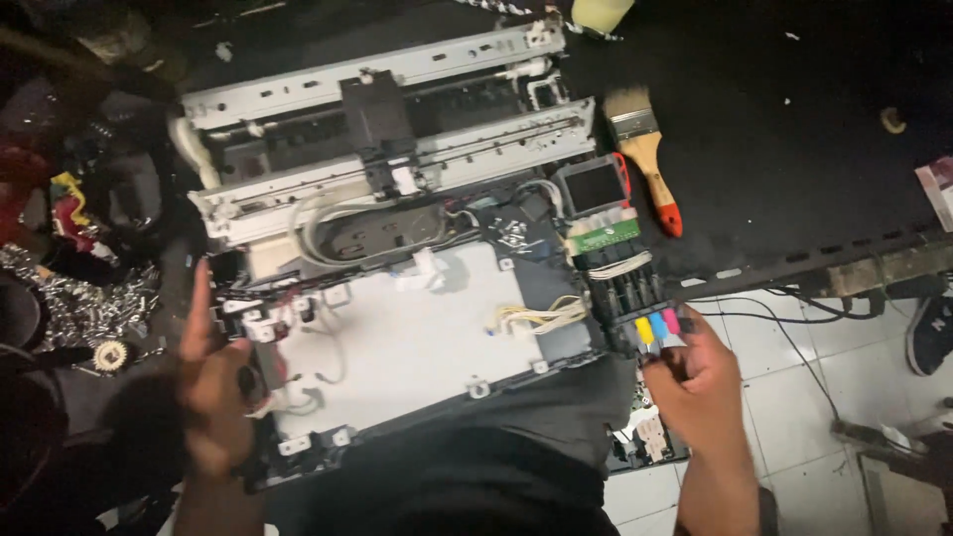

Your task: Disassembling a printer by carefully disconnecting internal ribbon cables and wiring harnesses using tweezers.

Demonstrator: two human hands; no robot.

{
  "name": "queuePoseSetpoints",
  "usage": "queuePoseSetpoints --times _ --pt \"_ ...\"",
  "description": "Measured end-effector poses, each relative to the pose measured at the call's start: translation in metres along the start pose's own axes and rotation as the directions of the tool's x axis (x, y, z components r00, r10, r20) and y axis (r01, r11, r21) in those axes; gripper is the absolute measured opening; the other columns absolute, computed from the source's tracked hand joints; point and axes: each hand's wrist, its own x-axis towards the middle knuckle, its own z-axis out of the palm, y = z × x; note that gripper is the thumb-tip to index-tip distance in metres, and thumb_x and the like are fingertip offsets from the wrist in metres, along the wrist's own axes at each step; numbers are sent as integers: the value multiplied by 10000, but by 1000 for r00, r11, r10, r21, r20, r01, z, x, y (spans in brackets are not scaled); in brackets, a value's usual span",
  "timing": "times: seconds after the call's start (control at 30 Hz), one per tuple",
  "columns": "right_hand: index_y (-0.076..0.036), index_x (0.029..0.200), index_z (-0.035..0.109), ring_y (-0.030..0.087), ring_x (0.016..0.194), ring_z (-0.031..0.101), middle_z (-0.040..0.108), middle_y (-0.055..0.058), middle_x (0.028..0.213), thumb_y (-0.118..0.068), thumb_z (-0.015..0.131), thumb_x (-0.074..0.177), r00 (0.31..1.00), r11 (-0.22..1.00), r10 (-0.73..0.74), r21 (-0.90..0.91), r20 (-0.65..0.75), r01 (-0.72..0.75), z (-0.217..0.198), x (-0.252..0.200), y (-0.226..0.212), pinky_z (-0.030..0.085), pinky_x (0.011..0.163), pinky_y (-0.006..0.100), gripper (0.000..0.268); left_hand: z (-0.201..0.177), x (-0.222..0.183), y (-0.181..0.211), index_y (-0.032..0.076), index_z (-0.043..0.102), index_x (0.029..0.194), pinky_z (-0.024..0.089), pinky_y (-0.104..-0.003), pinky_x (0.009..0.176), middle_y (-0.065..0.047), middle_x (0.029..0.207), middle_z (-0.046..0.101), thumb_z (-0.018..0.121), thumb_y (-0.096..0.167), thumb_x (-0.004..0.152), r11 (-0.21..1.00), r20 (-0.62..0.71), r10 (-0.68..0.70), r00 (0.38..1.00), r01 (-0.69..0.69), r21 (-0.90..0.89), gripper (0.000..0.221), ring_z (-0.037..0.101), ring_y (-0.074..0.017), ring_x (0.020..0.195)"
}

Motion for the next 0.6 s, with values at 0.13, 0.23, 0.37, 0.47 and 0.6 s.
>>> queuePoseSetpoints --times 0.13,0.23,0.37,0.47,0.6 --pt "-70 1191 707 98 558 498 626 -16 648 33 586 822 993 989 -25 -144 -112 9 7 0 -5 428 555 265 402 -4 5 8 41 241 1605 164 -404 1232 -203 1684 246 401 77 776 999 24 -10 1000 9 31 845 216 -294 1566" --pt "-99 1019 686 91 557 436 515 -43 586 8 582 826 991 969 -79 -240 -104 52 -3 3 -2 397 553 272 245 1 4 -5 47 263 1665 343 -319 891 -218 1170 437 393 31 804 990 22 -55 998 57 -125 870 423 -275 1029" --pt "-111 1356 668 29 443 342 437 -97 497 11 613 830 983 956 -180 -227 42 185 -21 11 -5 319 462 222 543 -2 8 -24 38 282 1679 449 -292 643 -238 1520 491 360 -100 807 982 -9 -54 998 52 -182 887 537 -229 827" --pt "-76 1278 668 26 447 320 784 22 1137 59 599 843 975 947 -204 -269 -86 174 -57 24 -14 320 415 194 460 0 3 -36 79 373 1735 455 -323 481 -279 931 604 411 21 757 973 -65 -50 997 34 -228 980 520 -267 550" --pt "-213 1163 709 61 444 287 756 -28 957 -153 815 831 987 890 -150 -443 -57 110 -50 51 -1 331 474 242 354 5 0 -29 153 433 1675 490 -314 602 -142 1412 535 411 -74 810 998 -150 -61 987 56 -38 894 557 -221 770"
